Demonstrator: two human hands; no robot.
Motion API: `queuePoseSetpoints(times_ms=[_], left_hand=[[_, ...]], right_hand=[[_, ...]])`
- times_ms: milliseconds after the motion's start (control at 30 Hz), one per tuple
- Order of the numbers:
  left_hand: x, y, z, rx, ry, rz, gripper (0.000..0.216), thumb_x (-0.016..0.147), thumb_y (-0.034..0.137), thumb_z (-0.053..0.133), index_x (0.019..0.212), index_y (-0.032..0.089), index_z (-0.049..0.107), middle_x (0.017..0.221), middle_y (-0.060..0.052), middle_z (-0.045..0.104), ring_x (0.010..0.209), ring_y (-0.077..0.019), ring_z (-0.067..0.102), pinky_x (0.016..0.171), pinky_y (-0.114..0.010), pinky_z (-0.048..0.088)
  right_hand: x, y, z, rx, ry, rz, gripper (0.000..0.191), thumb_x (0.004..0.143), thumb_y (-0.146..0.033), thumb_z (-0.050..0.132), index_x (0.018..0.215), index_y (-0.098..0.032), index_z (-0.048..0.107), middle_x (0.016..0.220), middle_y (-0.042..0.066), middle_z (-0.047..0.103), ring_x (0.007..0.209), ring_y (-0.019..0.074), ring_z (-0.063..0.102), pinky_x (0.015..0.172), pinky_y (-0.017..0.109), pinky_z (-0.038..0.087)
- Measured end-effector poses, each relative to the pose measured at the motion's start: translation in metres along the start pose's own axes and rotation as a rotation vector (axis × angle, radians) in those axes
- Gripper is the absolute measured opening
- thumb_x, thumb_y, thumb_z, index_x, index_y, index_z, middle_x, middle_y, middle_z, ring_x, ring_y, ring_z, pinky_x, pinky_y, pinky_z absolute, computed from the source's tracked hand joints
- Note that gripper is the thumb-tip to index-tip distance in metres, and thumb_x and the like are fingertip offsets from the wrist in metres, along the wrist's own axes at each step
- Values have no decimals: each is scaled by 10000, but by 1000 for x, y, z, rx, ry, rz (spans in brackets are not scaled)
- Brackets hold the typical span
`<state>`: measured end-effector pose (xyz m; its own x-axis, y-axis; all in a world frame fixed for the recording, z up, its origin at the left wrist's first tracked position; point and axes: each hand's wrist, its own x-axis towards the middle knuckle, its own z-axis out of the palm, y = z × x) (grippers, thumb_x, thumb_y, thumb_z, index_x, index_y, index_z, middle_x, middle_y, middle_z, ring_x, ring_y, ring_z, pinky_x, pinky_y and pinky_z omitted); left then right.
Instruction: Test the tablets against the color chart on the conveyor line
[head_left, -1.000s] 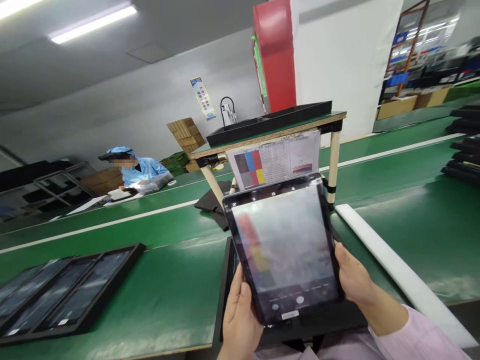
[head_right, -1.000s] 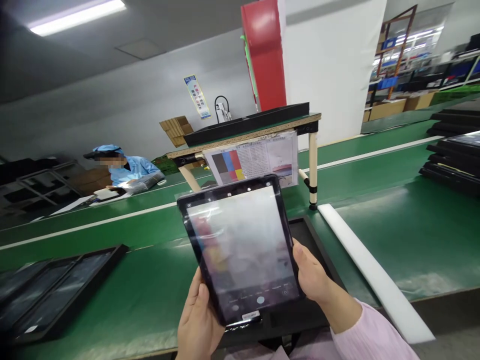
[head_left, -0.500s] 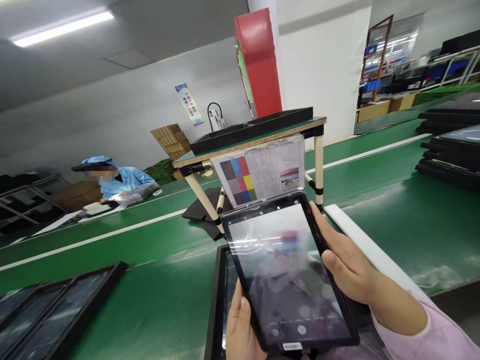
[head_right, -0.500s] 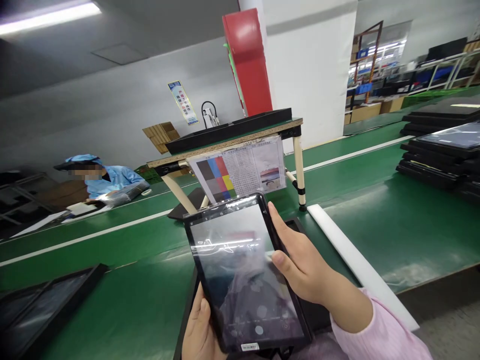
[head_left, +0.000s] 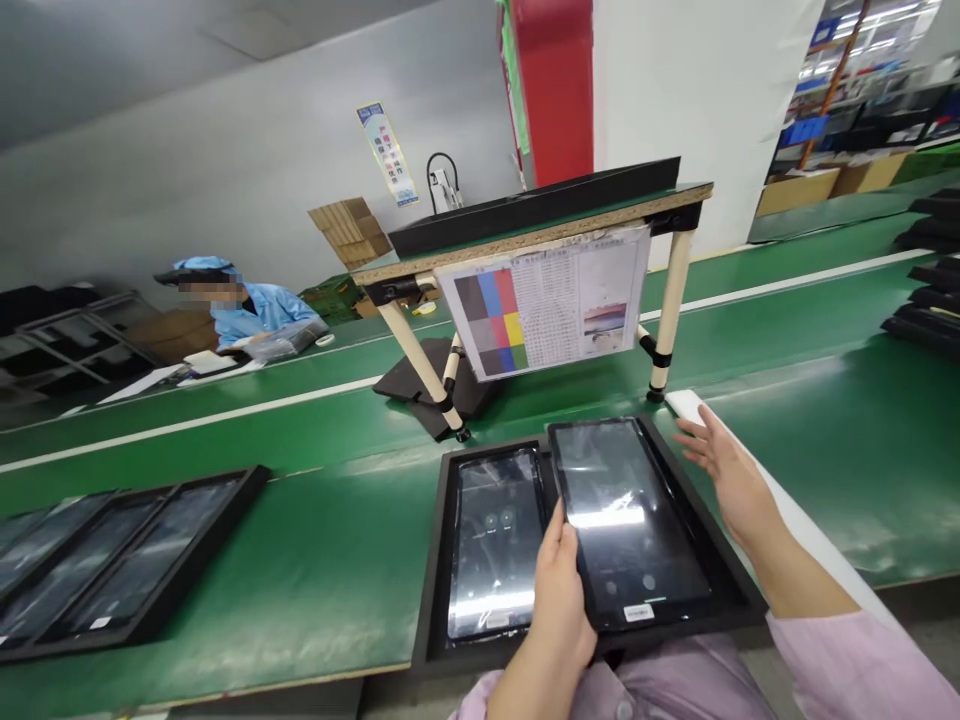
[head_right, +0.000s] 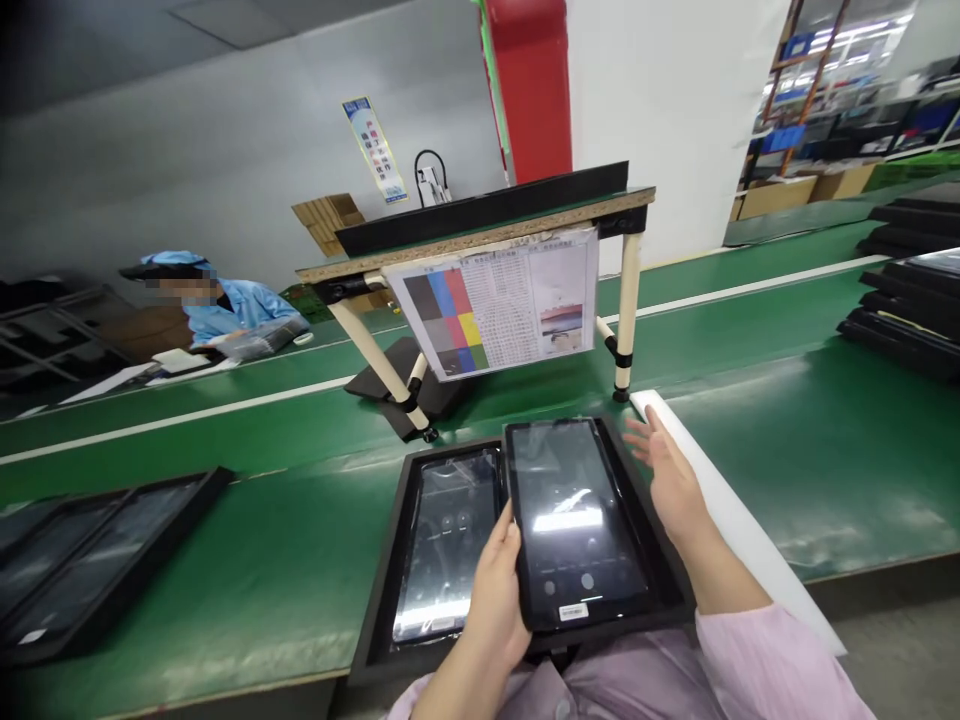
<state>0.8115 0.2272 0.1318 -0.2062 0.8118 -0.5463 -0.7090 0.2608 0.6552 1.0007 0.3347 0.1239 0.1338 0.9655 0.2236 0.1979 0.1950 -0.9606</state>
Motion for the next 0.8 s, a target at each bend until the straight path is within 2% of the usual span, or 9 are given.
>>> queuePoseSetpoints(times_ms=[67,167,300,367,433,533,633,700,800], left_hand=[[13,-13,4,84,-20,-19,451,966,237,480,1413,223,536,1272,-106,691,1132,-210,677,1050,-389,481],[26,-23,1,164,-31,-14,474,933,245,541,1406,212,544,1391,-96,612,1276,-203,581,1114,-353,408],[20,-14,-29,340,-88,24,571,831,253,683,1388,219,565,1487,-83,515,1408,-232,434,1195,-383,281],[11,-3,-52,594,-202,128,573,858,306,648,1416,235,535,1460,-87,546,1376,-243,476,1192,-430,298],[3,10,-76,928,-252,310,494,918,361,540,1400,252,554,1421,-86,585,1333,-247,518,1167,-468,344],[0,30,-105,1302,-89,617,417,971,356,399,1283,244,652,1278,-107,664,1212,-258,585,1072,-490,453],[5,50,-125,1611,133,866,405,986,310,371,1236,246,684,1091,-122,666,1060,-270,587,944,-487,515],[11,59,-133,1754,263,930,387,975,263,401,1232,269,690,1070,-127,622,1036,-285,549,897,-493,511],[19,65,-134,1909,382,912,394,947,216,465,1271,314,666,1072,-119,565,1022,-283,512,868,-471,497]], right_hand=[[-3,8,-4,-59,-42,-38,816,911,-774,276,1427,-196,532,1249,175,660,1100,315,658,954,528,527],[-12,8,-6,-148,-167,-102,675,870,-768,423,1165,-247,733,1227,134,674,1163,325,611,1051,551,445],[-23,3,-3,-434,-427,-202,480,888,-669,493,1063,-326,779,1321,109,629,1274,387,510,1048,662,361],[-27,4,0,-660,-568,-286,444,945,-598,429,1124,-355,756,1403,93,574,1335,404,441,1014,680,360],[-28,7,5,-820,-649,-344,433,970,-548,399,1195,-368,721,1453,85,531,1361,412,406,990,674,368],[-28,13,12,-927,-684,-390,432,986,-519,369,1224,-380,702,1474,70,513,1368,417,396,976,665,367],[-28,19,14,-936,-617,-463,476,994,-529,304,1184,-400,721,1460,55,530,1331,408,439,940,629,398],[-28,23,11,-910,-514,-518,516,998,-530,254,1200,-403,711,1440,64,547,1280,394,485,895,591,431],[-31,28,5,-877,-368,-531,541,1010,-493,213,1214,-396,704,1393,76,581,1214,363,535,850,541,465]])
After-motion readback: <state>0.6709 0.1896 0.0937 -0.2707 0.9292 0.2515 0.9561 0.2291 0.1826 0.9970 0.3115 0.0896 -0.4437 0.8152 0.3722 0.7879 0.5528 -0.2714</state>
